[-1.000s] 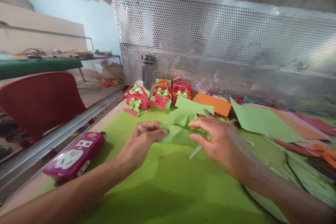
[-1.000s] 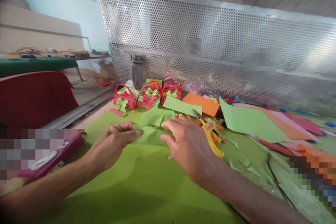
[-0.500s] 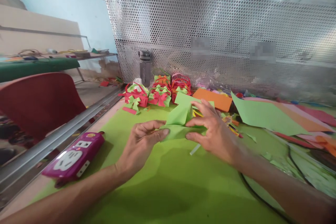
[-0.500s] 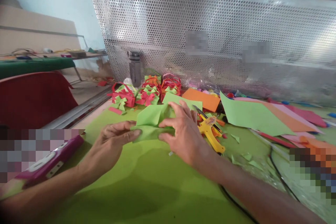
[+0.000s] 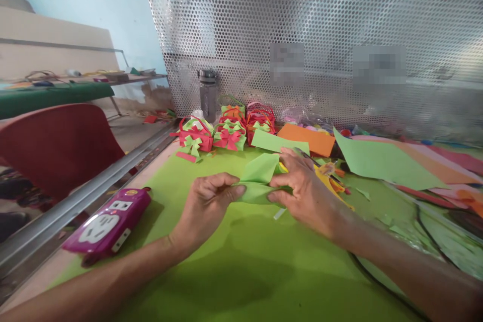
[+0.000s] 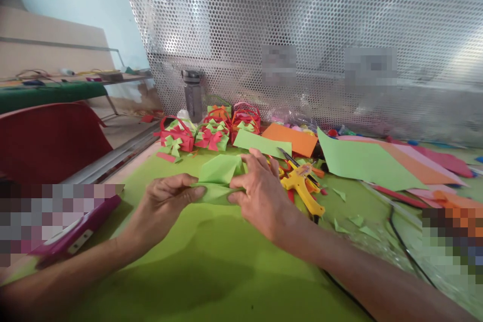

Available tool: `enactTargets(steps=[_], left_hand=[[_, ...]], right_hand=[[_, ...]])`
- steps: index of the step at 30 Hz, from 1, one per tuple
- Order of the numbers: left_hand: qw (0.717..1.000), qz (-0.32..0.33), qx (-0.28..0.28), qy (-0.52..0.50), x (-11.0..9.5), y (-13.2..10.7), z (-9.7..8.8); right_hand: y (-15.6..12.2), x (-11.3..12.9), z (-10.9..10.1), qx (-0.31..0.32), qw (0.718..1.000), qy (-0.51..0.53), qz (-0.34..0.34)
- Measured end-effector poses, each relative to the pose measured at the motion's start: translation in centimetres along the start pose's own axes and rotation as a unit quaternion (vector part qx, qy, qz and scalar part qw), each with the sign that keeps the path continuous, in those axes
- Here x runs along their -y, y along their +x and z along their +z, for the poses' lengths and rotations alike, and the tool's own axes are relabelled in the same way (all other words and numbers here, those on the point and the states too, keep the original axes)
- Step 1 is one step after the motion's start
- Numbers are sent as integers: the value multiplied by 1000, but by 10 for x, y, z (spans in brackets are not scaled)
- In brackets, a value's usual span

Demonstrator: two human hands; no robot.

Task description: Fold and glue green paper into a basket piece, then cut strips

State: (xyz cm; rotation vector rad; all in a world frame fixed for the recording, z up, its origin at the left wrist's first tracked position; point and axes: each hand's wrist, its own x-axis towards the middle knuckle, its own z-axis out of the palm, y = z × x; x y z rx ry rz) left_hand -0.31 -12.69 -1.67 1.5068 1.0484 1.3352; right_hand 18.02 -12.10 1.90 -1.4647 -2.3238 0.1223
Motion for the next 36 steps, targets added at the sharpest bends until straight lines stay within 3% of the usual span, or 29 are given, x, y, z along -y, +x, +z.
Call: enactTargets(steps=[5, 9, 12, 16, 20, 25, 30, 36], left_hand=[[998, 54, 13, 31, 3, 0, -2], [984, 138, 4, 113, 0, 1, -7], [952, 223, -6, 208, -3, 1, -9], [898, 343, 43, 273, -1, -1, -7], [841, 418, 62, 337, 5, -5, -6], [817, 438, 62, 370, 6, -9, -5], [835, 417, 68, 353, 5, -9, -2], [926, 285, 80, 235, 1, -7, 0]], right_hand=[[-1, 0, 0, -4, 1000, -8, -13], [-3, -7, 4, -85, 995, -16, -47], [-9, -7, 3, -174, 981, -49, -74], [-20, 5, -2, -263, 949, -102, -140], [-25, 16, 2, -204, 952, -142, -181], [-24, 14, 10, -175, 955, -139, -194], [-24, 12, 12, -177, 950, -126, -225], [-20, 8, 10, -188, 958, -63, -205]])
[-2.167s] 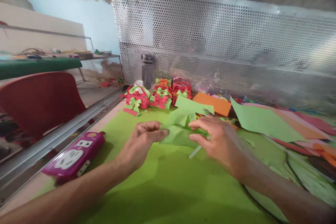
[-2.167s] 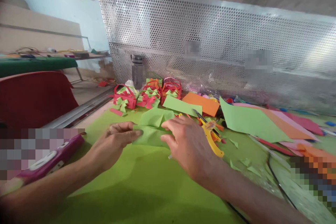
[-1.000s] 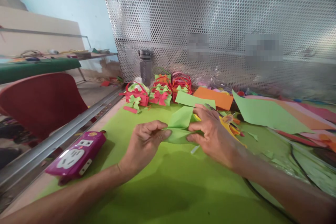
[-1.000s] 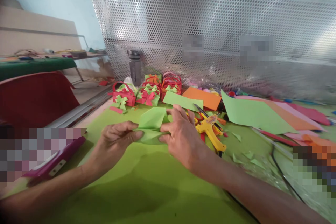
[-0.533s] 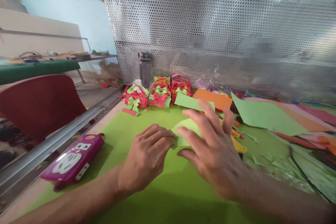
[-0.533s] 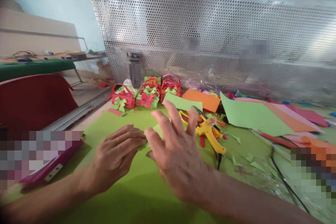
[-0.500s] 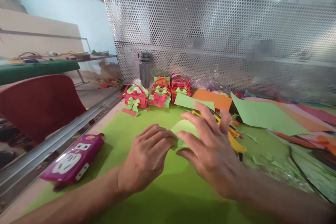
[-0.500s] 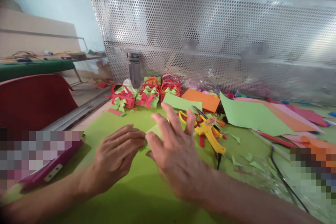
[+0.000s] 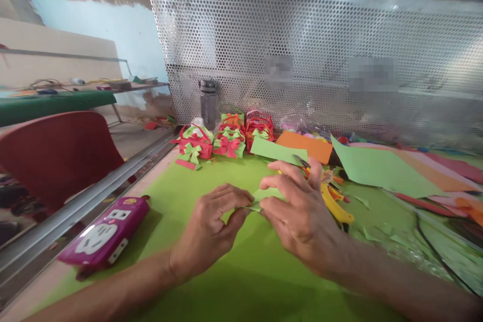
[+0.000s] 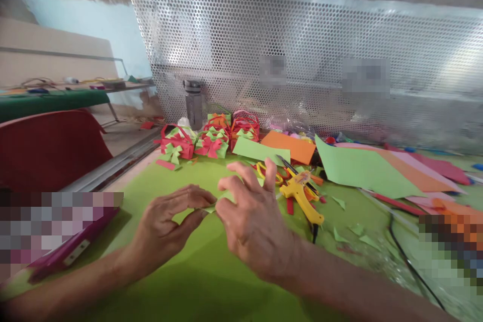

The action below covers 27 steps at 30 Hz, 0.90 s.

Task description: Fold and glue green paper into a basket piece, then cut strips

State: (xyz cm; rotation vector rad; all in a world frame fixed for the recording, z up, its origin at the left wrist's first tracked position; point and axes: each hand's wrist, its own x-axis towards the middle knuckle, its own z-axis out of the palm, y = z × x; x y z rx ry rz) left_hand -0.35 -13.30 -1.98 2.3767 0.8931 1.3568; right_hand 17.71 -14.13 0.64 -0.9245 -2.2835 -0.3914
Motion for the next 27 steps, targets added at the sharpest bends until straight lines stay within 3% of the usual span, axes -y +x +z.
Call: enactTargets(steps=[5, 15, 27], left_hand=[[998, -56, -4, -26, 2, 1, -2], [999, -35, 38, -4, 10, 0, -3], [998, -21, 33, -38, -3, 8, 8]], right_hand=[[3, -6, 0, -3, 999, 20, 26], [4, -7, 2, 0, 998, 51, 43], [1, 4, 5, 73, 997, -33, 10]])
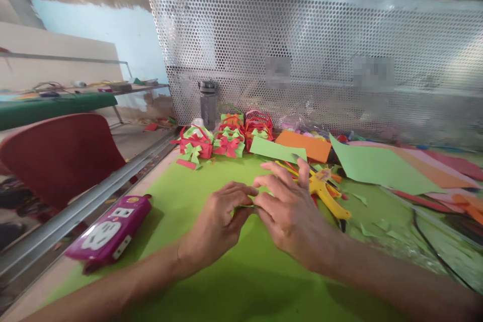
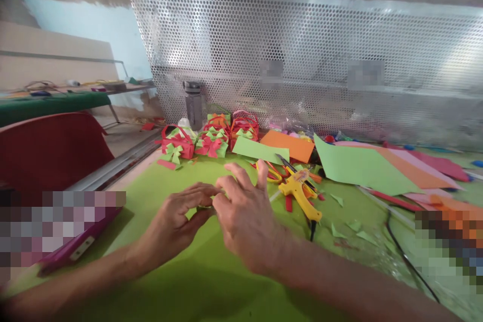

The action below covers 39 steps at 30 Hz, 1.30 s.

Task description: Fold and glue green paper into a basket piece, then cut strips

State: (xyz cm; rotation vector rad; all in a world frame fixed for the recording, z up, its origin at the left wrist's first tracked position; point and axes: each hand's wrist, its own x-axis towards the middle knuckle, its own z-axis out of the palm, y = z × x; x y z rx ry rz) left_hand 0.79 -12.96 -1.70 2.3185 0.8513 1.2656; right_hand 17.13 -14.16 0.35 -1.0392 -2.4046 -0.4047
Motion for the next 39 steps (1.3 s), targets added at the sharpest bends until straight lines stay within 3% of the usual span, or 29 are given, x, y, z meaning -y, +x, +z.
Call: enactTargets(steps=[6, 15, 22, 29, 34, 39], left_hand=[[1000, 6, -7, -4, -2, -2, -2], [998, -56, 16, -23, 2, -3, -7], [991, 57, 48, 108, 2, -5, -3], [992, 102, -1, 72, -3, -6, -9], [995, 83, -27, 56, -2, -6, -12], [994, 31, 4, 102, 2, -5, -7]], right_hand=[[2, -1, -6, 0, 1000, 27, -7], [7, -11, -7, 49, 997, 49, 16], [5, -5, -3, 66, 997, 32, 19], [7, -5, -9, 43, 994, 78, 59], [8, -13, -13, 33, 995, 69, 68], [7, -9, -7, 41, 997, 39, 43]])
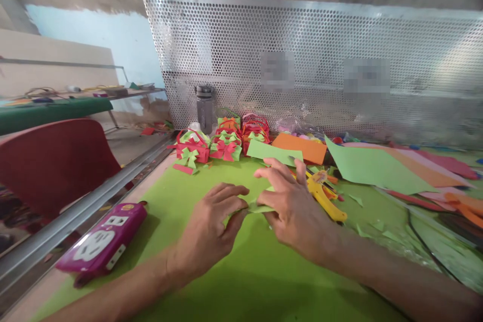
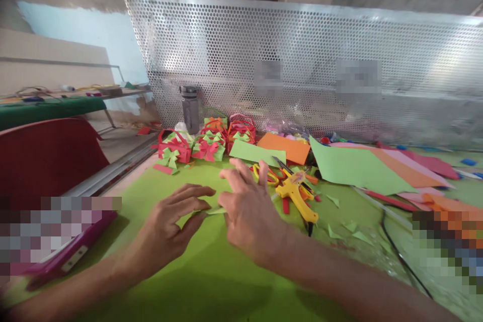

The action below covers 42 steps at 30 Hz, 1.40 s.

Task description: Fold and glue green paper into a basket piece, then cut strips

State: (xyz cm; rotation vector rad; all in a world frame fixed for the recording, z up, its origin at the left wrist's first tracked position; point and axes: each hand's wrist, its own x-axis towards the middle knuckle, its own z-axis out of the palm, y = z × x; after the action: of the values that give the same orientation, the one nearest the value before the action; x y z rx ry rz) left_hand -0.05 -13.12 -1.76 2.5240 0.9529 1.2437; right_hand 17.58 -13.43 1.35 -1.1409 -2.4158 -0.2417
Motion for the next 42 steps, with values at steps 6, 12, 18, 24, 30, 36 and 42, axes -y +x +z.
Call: enactTargets(steps=[6, 12, 18, 24, 30, 36, 42], left_hand=[[999, 19, 18, -21, 4, 2, 2], [952, -234, -49, -190, 26, 4, -19], [829, -361, -31, -425, 22, 7, -16], [816, -354, -40, -455, 28, 1, -8], [862, -307, -42, -402, 30, 1, -10], [917, -280, -31, -281, 24, 5, -14], [978, -161, -53, -122, 21, 10, -19]], right_hand=[[-5, 7, 7, -40, 996, -39, -67], [3, -18, -31, -150, 982, 99, 52], [7, -31, -19, -9, 928, 315, 197], [9, -32, 1, -32, 892, 404, 200], [9, -27, -2, -8, 858, 475, 196], [10, -23, -2, 1, 849, 501, 170], [6, -20, -5, -4, 923, 341, 176]])
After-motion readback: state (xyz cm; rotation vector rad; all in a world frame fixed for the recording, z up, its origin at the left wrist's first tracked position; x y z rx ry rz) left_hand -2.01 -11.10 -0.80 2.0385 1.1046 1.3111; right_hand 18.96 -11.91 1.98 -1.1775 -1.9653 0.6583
